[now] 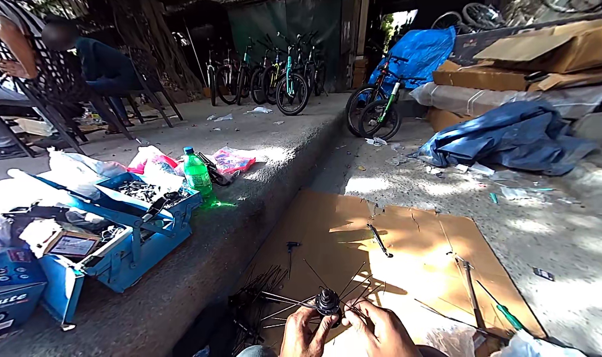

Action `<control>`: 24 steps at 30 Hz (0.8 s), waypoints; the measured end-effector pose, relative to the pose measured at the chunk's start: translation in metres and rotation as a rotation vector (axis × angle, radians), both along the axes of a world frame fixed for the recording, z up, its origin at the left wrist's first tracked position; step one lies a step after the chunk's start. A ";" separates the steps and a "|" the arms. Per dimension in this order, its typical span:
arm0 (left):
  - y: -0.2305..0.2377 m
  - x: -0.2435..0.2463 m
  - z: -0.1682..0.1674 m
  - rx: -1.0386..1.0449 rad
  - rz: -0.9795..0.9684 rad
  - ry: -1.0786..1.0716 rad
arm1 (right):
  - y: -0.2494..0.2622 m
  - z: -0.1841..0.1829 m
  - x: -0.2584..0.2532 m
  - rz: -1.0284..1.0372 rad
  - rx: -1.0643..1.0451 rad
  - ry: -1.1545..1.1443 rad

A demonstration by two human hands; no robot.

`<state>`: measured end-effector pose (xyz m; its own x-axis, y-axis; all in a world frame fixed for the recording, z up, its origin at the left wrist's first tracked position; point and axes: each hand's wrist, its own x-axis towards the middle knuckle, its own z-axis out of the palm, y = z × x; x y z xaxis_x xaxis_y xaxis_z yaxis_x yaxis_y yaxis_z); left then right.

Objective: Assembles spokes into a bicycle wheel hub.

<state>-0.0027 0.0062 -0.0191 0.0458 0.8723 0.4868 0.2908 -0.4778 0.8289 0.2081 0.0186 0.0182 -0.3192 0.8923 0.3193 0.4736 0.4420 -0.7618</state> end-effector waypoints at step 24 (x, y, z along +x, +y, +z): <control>0.000 0.004 -0.005 0.027 0.045 0.102 | 0.003 0.040 0.006 0.180 -0.270 0.767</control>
<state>0.0012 0.0058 -0.0237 0.0579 0.8610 0.5053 0.3945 -0.4847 0.7807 0.2144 0.0212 0.0578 -0.2450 0.9256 0.2885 -0.2809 0.2170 -0.9349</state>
